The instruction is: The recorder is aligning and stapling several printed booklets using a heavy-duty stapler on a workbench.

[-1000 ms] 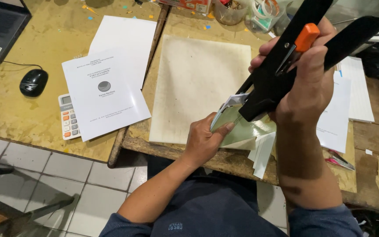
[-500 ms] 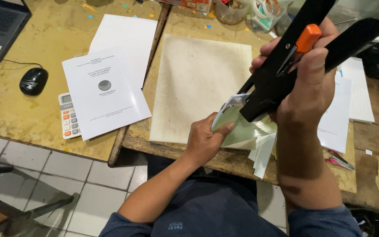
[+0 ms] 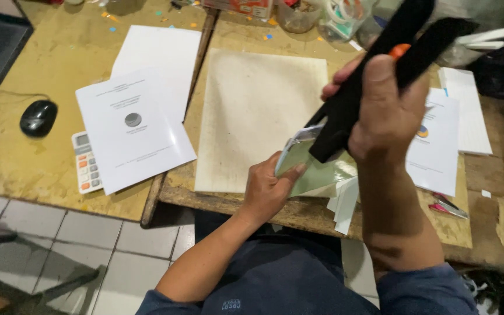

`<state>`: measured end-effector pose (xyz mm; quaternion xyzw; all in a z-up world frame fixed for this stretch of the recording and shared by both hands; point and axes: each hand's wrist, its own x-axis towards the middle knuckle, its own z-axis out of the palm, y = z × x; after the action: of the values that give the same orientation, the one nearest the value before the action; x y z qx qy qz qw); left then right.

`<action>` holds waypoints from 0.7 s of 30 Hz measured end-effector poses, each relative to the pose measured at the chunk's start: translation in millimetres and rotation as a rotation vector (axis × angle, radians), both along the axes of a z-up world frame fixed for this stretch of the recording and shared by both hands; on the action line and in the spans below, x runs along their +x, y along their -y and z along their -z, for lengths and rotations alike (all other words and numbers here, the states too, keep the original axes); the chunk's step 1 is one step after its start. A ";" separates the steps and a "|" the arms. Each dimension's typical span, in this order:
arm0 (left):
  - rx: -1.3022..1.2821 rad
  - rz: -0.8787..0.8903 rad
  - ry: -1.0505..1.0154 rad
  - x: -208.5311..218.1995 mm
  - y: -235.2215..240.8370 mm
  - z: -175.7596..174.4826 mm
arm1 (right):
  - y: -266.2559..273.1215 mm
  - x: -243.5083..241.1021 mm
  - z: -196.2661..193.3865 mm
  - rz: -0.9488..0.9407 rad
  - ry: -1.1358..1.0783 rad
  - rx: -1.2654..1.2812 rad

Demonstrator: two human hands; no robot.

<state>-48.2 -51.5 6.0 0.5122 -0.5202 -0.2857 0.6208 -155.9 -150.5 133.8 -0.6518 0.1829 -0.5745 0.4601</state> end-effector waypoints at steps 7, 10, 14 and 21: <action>0.104 -0.036 -0.028 1.8 3.7 6.5 | 15.9 -18.1 -5.7 -0.197 0.044 0.029; 0.314 -0.065 -0.250 20.9 -0.5 34.2 | 9.6 -67.6 -25.5 0.082 -0.062 -0.064; 0.521 -0.240 -0.507 51.6 -20.8 50.1 | 46.8 -177.7 29.7 0.196 -0.146 0.231; 0.494 -0.405 -0.960 69.6 -40.4 93.2 | 169.6 -426.0 250.4 0.942 -1.353 0.271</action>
<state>21.4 -11.1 -87.1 0.5444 0.0104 -0.4748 0.6915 -581.9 -320.1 -116.6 -0.6505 0.7406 -0.1642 0.0369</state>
